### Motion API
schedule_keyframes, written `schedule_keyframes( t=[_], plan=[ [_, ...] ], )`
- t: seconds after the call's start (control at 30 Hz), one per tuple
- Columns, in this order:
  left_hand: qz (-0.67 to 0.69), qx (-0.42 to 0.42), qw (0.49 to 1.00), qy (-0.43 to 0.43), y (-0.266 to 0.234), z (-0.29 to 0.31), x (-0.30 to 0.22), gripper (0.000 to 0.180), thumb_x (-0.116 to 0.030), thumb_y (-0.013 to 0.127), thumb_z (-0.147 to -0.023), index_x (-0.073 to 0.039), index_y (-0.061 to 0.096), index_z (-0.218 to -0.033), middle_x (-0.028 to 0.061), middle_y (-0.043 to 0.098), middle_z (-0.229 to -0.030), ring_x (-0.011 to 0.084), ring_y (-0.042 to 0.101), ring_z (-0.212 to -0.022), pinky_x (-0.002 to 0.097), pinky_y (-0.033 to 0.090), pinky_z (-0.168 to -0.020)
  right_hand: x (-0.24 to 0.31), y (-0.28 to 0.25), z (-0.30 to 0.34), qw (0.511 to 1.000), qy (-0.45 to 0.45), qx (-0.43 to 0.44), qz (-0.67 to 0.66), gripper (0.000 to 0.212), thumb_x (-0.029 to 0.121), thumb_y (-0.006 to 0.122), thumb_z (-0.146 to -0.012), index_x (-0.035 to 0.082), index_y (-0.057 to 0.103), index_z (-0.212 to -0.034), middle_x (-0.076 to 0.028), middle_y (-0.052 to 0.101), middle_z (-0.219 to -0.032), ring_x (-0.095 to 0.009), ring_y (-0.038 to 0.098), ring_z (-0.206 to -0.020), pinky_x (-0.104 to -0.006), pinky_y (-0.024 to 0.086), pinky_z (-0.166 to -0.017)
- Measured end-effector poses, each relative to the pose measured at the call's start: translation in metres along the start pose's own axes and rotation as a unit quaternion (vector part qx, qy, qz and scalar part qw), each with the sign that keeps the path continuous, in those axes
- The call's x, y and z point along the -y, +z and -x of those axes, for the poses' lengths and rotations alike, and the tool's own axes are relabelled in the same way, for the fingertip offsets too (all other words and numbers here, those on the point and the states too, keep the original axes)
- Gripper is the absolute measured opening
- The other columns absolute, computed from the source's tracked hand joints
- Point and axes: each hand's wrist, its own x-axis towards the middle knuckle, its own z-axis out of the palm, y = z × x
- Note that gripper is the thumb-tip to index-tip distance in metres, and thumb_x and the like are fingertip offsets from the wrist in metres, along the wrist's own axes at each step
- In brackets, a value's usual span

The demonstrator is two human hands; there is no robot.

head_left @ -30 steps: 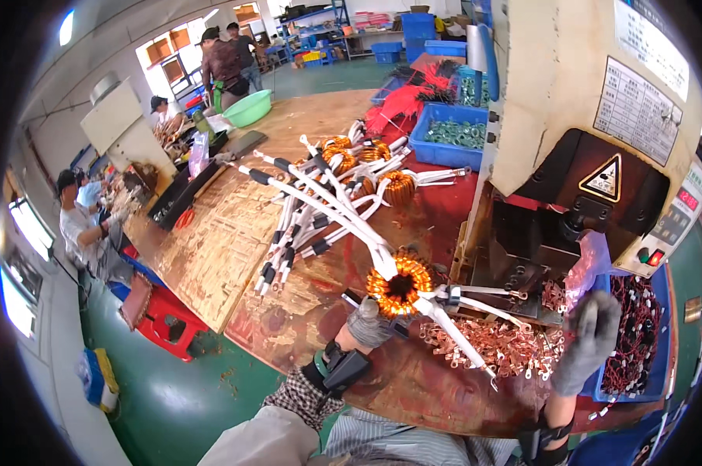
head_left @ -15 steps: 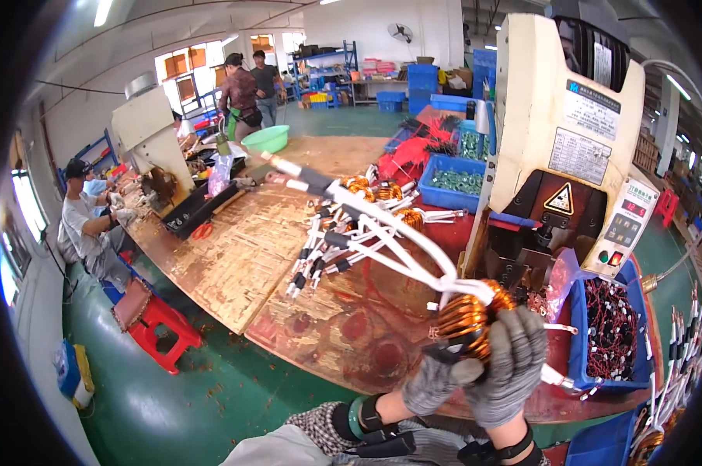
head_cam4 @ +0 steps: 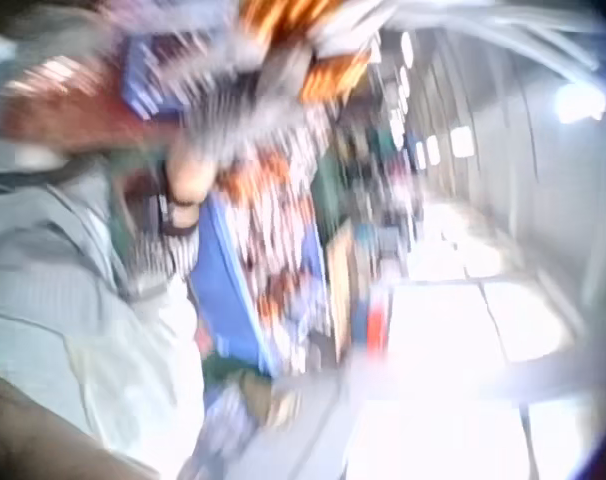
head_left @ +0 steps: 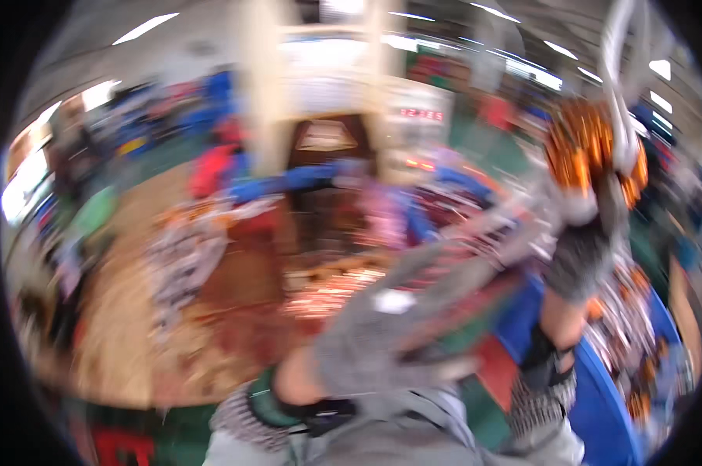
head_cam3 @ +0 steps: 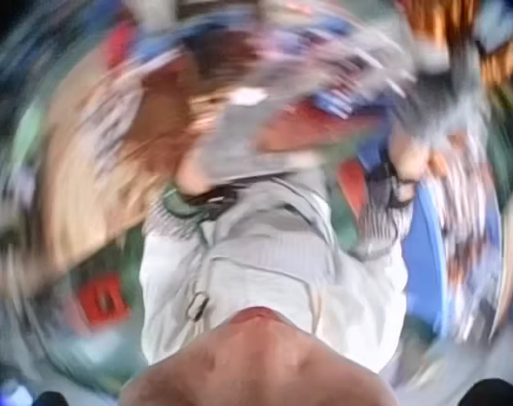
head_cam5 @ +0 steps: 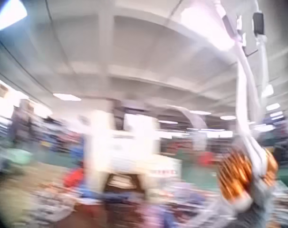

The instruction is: Assembling copper-wound inductors by attaching connectors and wires using a specialized press machine on an assembly floor.

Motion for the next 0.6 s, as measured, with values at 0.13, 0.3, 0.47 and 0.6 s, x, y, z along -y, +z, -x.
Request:
schedule_keyframes(
  t=[0.13,0.3,0.47,0.6],
  plan=[
    [0.066,0.058,0.993,-0.082,0.02,0.042,0.035,0.066,-0.044,0.072,-0.062,-0.011,0.052,-0.116,0.0174,0.043,-0.12,0.0306,0.048,-0.108,0.0385,0.041,-0.089,0.071,-0.04,-0.1,0.999,-0.015,-0.006,-0.041,0.031,0.016,0.058,-0.079,0.004,0.054,-0.107,-0.008,0.058,-0.103,-0.018,0.057,-0.091,-0.034,0.048,-0.078],
    [0.131,0.149,0.976,-0.092,0.053,0.065,0.063,0.062,-0.037,0.074,-0.061,-0.01,0.053,-0.113,0.0137,0.052,-0.112,0.029,0.051,-0.104,0.0381,0.042,-0.087,0.192,-0.148,-0.178,0.899,-0.112,-0.084,0.414,0.03,0.014,0.064,-0.075,0.002,0.057,-0.101,-0.008,0.061,-0.09,-0.015,0.061,-0.078,-0.0247,0.052,-0.056],
    [0.199,0.217,0.948,-0.119,0.067,0.04,0.066,0.058,-0.033,0.074,-0.062,-0.009,0.054,-0.112,0.0114,0.056,-0.108,0.0278,0.053,-0.101,0.0367,0.042,-0.087,0.251,-0.225,-0.178,0.628,-0.12,-0.002,0.769,0.05,0.013,0.074,-0.065,0.001,0.052,-0.109,-0.011,0.063,-0.089,-0.018,0.061,-0.08,-0.0275,0.049,-0.072],
    [0.176,0.282,0.926,-0.178,0.06,0.044,0.065,0.058,-0.035,0.071,-0.066,-0.012,0.051,-0.117,0.0132,0.054,-0.111,0.0285,0.052,-0.103,0.0371,0.041,-0.089,0.194,-0.214,-0.137,0.41,-0.024,0.076,0.909,0.047,0.019,0.065,-0.069,-0.002,0.05,-0.107,-0.016,0.061,-0.092,-0.024,0.059,-0.083,-0.0362,0.045,-0.074]
  ],
)
